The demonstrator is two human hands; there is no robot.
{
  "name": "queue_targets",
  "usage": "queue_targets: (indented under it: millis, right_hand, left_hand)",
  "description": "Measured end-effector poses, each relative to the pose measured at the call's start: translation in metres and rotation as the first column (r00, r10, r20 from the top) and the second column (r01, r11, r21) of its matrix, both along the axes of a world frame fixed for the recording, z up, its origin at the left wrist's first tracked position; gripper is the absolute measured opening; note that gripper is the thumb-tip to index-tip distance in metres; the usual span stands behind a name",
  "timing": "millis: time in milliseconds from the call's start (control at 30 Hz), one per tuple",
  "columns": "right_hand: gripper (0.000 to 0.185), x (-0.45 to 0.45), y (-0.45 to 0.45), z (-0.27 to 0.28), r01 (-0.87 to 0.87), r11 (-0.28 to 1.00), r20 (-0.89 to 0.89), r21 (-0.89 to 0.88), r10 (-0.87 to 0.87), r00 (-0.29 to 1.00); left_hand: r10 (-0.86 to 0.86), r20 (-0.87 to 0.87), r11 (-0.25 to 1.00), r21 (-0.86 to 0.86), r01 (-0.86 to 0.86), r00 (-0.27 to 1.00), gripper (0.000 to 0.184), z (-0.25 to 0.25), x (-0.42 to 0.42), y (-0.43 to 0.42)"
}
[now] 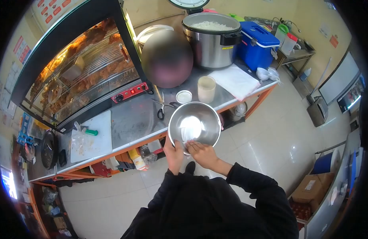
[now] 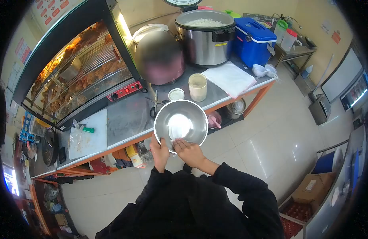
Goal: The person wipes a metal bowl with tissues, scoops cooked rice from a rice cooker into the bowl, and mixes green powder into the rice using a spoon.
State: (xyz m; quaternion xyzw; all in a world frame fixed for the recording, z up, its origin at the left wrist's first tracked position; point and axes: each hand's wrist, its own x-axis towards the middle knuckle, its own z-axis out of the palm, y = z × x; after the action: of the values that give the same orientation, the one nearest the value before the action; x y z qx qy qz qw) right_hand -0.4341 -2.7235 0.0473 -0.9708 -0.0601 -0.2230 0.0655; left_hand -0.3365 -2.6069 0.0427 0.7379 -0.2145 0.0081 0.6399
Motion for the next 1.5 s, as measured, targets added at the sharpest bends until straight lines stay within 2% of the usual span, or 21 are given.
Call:
queue_targets:
  millis: [100, 167, 200, 300, 367, 433, 500, 600, 733, 800, 900, 933, 1033, 1100, 1133, 1200, 1300, 1333, 1367, 1467, 1500]
  right_hand:
    - [0.033, -0.009, -0.015, -0.010, -0.106, 0.990, -0.006, -0.091, 0.106, 0.994]
    - [0.031, -0.017, -0.035, -0.010, -0.195, 0.965, -0.028, -0.173, 0.193, 0.981]
    - [0.030, -0.022, -0.045, -0.010, -0.237, 0.948, -0.045, -0.213, 0.233, 0.971]
    - [0.029, -0.030, -0.066, -0.002, -0.362, 0.900, -0.076, -0.241, 0.355, 0.932]
    - [0.027, -0.031, -0.074, -0.003, -0.422, 0.868, -0.091, -0.262, 0.413, 0.906]
    - [0.024, -0.030, -0.082, 0.002, -0.470, 0.828, -0.120, -0.304, 0.456, 0.882]
    - [0.022, -0.030, -0.089, 0.011, -0.510, 0.779, -0.167, -0.363, 0.485, 0.859]
    - [0.018, -0.026, -0.093, 0.030, -0.592, 0.722, -0.244, -0.359, 0.539, 0.806]
    - [0.015, -0.028, -0.096, 0.035, -0.603, 0.737, -0.268, -0.304, 0.541, 0.797]
    - [0.015, -0.037, -0.093, 0.041, -0.563, 0.774, -0.273, -0.290, 0.497, 0.824]
    - [0.018, -0.047, -0.086, 0.082, -0.235, 0.940, -0.579, 0.246, 0.337, 0.742]
    - [0.020, -0.044, -0.086, 0.093, -0.177, 0.912, -0.553, 0.370, 0.369, 0.747]
    - [0.025, -0.020, -0.089, 0.109, -0.068, 0.744, -0.434, 0.665, 0.459, 0.775]
    - [0.028, -0.002, -0.080, 0.090, -0.092, 0.607, -0.305, 0.789, 0.518, 0.799]
    - [0.029, 0.006, -0.074, 0.069, -0.039, 0.721, -0.387, 0.692, 0.416, 0.823]
    - [0.031, 0.020, -0.059, 0.021, 0.080, 0.891, -0.503, 0.446, 0.176, 0.846]
    - [0.032, 0.028, -0.024, 0.003, 0.320, 0.946, -0.248, 0.044, -0.300, 0.921]
    - [0.027, 0.026, -0.020, -0.001, 0.273, 0.962, -0.094, 0.025, -0.269, 0.958]
    - [0.027, 0.023, -0.018, -0.004, 0.216, 0.976, -0.108, 0.036, -0.211, 0.972]
    - [0.026, 0.011, -0.015, -0.019, 0.069, 0.997, -0.182, 0.042, -0.060, 0.981]
    - [0.026, 0.007, -0.014, -0.021, 0.031, 0.994, -0.171, 0.106, -0.012, 0.985]
  left_hand:
    - [-0.096, -0.049, 0.993, 0.062, 0.099, 0.994, 0.041, 0.010, 0.006, 0.012]
    - [-0.188, -0.001, 0.976, 0.111, 0.187, 0.982, 0.047, 0.002, 0.022, 0.018]
    - [-0.194, 0.121, 0.976, 0.126, 0.179, 0.973, 0.047, -0.002, 0.027, 0.019]
    - [-0.320, -0.017, 0.891, 0.335, 0.307, 0.947, 0.047, 0.025, 0.036, 0.029]
    - [-0.333, -0.311, 0.838, 0.336, 0.431, 0.890, 0.045, 0.042, 0.040, 0.031]
    - [-0.398, -0.346, 0.785, 0.352, 0.510, 0.850, 0.043, 0.044, 0.048, 0.034]
    - [-0.534, -0.134, 0.735, 0.415, 0.536, 0.835, 0.044, 0.032, 0.058, 0.039]
    - [-0.577, -0.070, 0.719, 0.428, 0.547, 0.813, 0.040, 0.018, 0.070, 0.044]
    - [-0.518, -0.304, 0.664, 0.447, 0.600, 0.800, 0.036, 0.030, 0.066, 0.043]
    - [-0.544, -0.197, 0.699, 0.432, 0.570, 0.816, 0.038, 0.015, 0.067, 0.045]
    - [-0.522, -0.102, 0.708, 0.501, 0.497, 0.847, 0.041, 0.012, 0.064, 0.050]
    - [-0.509, -0.079, 0.701, 0.539, 0.467, 0.857, 0.042, 0.013, 0.063, 0.051]
    - [-0.509, -0.027, 0.768, 0.439, 0.467, 0.861, 0.045, -0.014, 0.066, 0.050]
    - [-0.471, -0.304, 0.711, 0.424, 0.560, 0.828, 0.046, 0.011, 0.057, 0.043]
    - [-0.439, -0.433, 0.684, 0.406, 0.606, 0.787, 0.046, 0.024, 0.052, 0.038]
    - [-0.494, -0.306, 0.743, 0.337, 0.578, 0.814, 0.051, 0.015, 0.047, 0.033]
    - [-0.511, -0.092, 0.807, 0.290, 0.514, 0.855, 0.052, -0.004, 0.043, 0.030]
    - [-0.499, -0.048, 0.822, 0.289, 0.491, 0.865, 0.052, -0.009, 0.042, 0.029]
    - [-0.486, -0.007, 0.836, 0.289, 0.467, 0.874, 0.051, -0.014, 0.040, 0.031]
    - [-0.447, -0.252, 0.816, 0.278, 0.507, 0.858, 0.051, -0.005, 0.036, 0.033]
    - [-0.428, -0.262, 0.818, 0.294, 0.494, 0.865, 0.051, 0.002, 0.035, 0.034]
